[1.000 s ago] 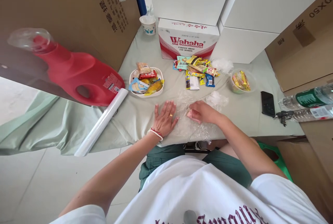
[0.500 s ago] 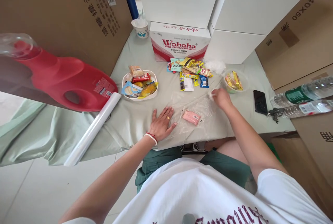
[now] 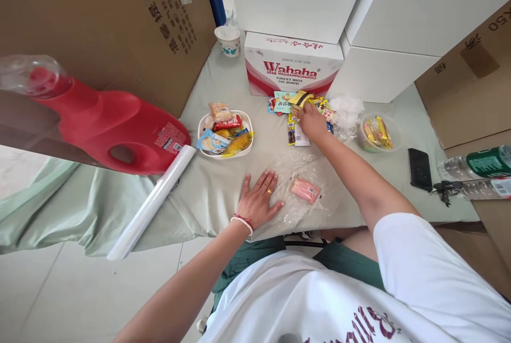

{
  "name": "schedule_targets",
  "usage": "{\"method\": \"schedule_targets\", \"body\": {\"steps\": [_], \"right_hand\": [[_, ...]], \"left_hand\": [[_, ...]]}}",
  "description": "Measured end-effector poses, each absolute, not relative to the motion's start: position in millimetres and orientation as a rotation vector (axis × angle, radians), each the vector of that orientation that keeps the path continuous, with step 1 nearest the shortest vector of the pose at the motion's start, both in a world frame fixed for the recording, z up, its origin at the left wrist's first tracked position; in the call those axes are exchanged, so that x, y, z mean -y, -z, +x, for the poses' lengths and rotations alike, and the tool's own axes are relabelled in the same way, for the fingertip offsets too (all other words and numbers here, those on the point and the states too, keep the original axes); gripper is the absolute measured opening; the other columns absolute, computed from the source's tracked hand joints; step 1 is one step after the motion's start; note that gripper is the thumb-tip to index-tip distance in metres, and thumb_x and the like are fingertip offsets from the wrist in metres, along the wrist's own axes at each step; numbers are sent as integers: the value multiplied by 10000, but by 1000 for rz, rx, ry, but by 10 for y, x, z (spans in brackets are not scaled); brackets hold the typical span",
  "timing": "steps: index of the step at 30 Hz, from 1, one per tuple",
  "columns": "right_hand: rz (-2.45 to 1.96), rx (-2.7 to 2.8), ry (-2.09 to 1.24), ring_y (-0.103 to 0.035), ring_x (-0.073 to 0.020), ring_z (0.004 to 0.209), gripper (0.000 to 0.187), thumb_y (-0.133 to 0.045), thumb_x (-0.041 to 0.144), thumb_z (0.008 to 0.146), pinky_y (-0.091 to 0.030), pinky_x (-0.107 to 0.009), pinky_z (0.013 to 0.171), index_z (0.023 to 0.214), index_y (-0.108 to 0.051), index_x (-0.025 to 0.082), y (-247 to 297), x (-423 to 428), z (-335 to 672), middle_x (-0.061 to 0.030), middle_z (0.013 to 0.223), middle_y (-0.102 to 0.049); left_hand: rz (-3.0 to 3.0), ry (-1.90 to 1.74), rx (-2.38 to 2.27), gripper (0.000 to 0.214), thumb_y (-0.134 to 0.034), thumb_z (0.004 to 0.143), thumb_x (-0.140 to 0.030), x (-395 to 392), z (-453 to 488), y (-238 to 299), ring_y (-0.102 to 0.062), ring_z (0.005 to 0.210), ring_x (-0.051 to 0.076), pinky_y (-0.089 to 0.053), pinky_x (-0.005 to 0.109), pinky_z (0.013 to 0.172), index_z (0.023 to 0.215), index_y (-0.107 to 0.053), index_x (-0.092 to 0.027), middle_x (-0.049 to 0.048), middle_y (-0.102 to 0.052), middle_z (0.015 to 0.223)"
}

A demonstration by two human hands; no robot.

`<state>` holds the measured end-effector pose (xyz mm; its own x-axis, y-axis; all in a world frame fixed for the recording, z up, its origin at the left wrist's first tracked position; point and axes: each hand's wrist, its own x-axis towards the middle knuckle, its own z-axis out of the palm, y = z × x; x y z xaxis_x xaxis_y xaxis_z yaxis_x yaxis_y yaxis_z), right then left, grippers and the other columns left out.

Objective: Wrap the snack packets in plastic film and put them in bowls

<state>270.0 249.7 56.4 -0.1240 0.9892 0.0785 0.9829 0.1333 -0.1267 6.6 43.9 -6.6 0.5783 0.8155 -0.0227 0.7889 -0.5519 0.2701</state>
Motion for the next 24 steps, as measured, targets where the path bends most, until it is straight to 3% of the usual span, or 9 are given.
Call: {"method": "schedule_targets", "body": {"steps": [3,8,13,17,21,24], "right_hand": [[-1958,2125,-107,-498,-256,1182,323,-409,299,1092,-454,-363,971,1135,-663,104,-502,-2711,2700,-166,1255,-592],[-1782,1806,-239,-586,-245,1035,303,-427,373,1045,-499,-400,929,1137,-645,185,-799,-2566,2917,-110,1151,-651],[-1615,1795,-996,-555,-172,686,276,-536,442,951,-470,-308,670,1061,-637,211,-1168,-1842,3109,0,753,-601],[-1601,1982,-1494,-551,-148,655,194,-633,384,851,-439,-264,638,880,-659,193,-1015,-1302,2971,11,733,-633],[-1928,2106,-1232,-624,-171,768,169,-581,313,938,-449,-258,699,934,-683,178,-730,-936,2708,-30,840,-709],[-2147,2203,-840,-655,-221,954,330,-582,479,991,-456,-284,782,1120,-686,193,-689,-677,2577,-97,1073,-733]], "left_hand": [[2543,-166,-1323,816,-432,994,-661,-436,60,66,-284,1596,338,-11,641,1301,1668,-284,-227,137,-336,1700],[2514,-209,-1294,928,-444,958,-737,-436,53,71,-275,1598,344,41,641,1301,1677,-244,-186,154,-308,1707],[2532,-197,-1306,948,-439,957,-737,-443,62,86,-253,1606,340,18,648,1299,1680,-221,-165,170,-294,1710],[2547,-170,-1312,907,-435,973,-701,-445,74,81,-254,1606,336,15,649,1297,1677,-231,-168,159,-285,1717],[2563,-168,-1325,894,-451,974,-674,-438,90,68,-261,1602,353,-13,660,1292,1676,-235,-165,160,-291,1715],[2571,-150,-1336,887,-441,976,-676,-433,99,63,-260,1602,353,-24,661,1291,1676,-238,-169,160,-286,1717]]}}
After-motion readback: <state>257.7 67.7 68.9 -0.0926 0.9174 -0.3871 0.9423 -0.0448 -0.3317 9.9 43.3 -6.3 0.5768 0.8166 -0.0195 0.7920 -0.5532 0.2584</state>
